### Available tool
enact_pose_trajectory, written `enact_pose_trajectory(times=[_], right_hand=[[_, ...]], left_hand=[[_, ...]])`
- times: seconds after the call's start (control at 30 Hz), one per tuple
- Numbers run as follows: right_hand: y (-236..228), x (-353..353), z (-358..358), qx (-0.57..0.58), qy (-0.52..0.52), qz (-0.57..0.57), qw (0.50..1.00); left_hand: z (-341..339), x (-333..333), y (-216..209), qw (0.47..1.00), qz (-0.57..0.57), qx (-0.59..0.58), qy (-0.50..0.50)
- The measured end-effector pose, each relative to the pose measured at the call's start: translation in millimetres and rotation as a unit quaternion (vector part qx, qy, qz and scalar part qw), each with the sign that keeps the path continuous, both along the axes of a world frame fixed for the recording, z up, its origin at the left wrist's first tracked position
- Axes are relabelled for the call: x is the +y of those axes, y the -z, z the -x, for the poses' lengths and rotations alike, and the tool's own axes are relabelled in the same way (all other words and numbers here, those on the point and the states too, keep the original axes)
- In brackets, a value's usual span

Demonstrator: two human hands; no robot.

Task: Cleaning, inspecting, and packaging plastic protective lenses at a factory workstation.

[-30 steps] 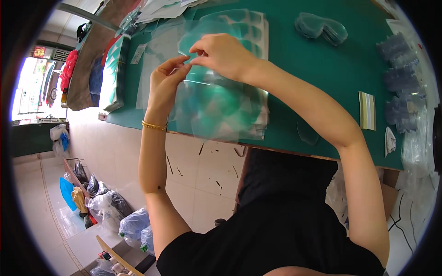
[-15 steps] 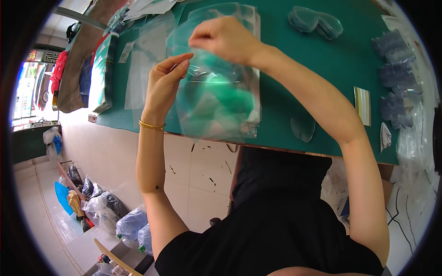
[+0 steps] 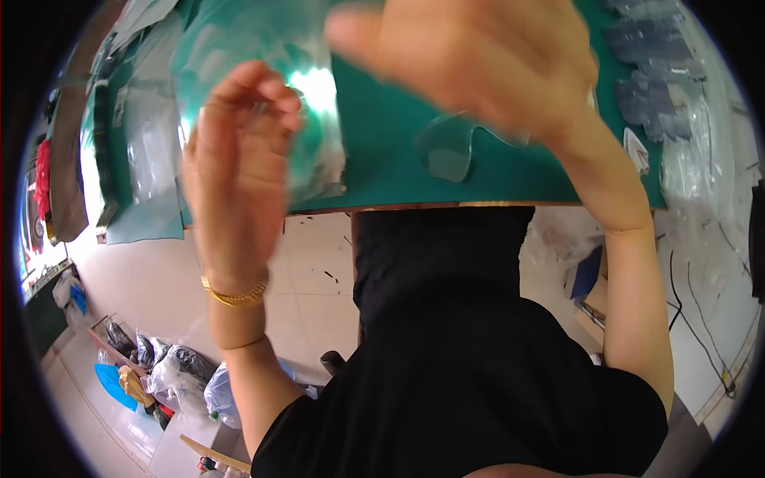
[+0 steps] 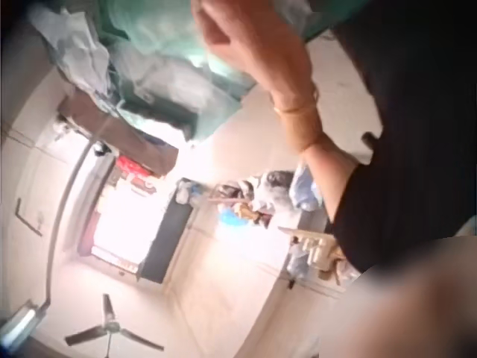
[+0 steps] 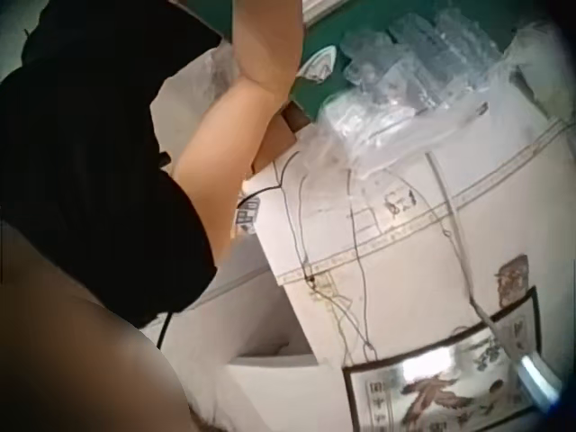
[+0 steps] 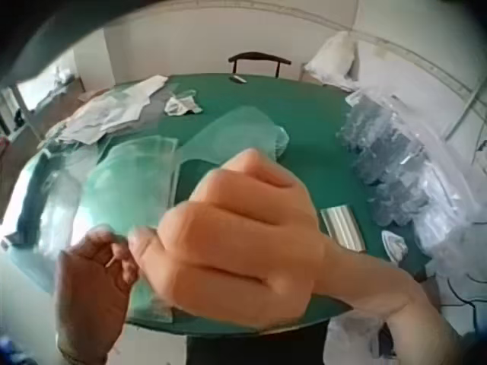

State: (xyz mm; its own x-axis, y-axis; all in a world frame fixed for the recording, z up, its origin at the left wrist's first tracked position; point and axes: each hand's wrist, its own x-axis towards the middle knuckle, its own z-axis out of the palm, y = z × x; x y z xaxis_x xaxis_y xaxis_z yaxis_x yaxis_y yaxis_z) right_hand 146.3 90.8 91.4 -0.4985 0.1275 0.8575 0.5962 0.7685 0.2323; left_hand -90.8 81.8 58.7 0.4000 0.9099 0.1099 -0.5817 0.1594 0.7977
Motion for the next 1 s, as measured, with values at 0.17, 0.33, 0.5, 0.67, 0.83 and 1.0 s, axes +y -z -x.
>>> enact_pose_trajectory(times=[0.17, 0.33, 0.5, 0.67, 0.83, 1.0], right_hand=[[36.3, -55.2, -27.2, 0.004, -0.017, 0.086, 0.996], [54.3, -128.7, -70.2, 0.510, -0.043, 0.539, 0.669], [72.7, -157.3, -89.0, 0.526, -0.050, 0.629, 0.571], [75.6, -150.5, -103.4, 0.547, 0.014, 0.627, 0.555], [75.4, -131.9, -101.0, 0.436, 0.164, 0.651, 0.599], [84.7, -124.7, -101.4, 0.391, 0.207, 0.663, 0.604]], left_hand=[[-60.6, -39.9, 11.0, 0.992, 0.123, -0.017, 0.018], [-68.9, -78.2, 37.4, 0.995, 0.042, 0.072, 0.046], [-71.4, -90.7, 44.1, 0.986, 0.086, 0.099, 0.104], [-76.9, -86.9, 51.3, 0.970, -0.013, 0.238, 0.051], [-87.5, -81.2, 54.9, 0.909, -0.062, 0.407, -0.067], [-100.5, -80.3, 59.3, 0.882, -0.020, 0.457, -0.116]])
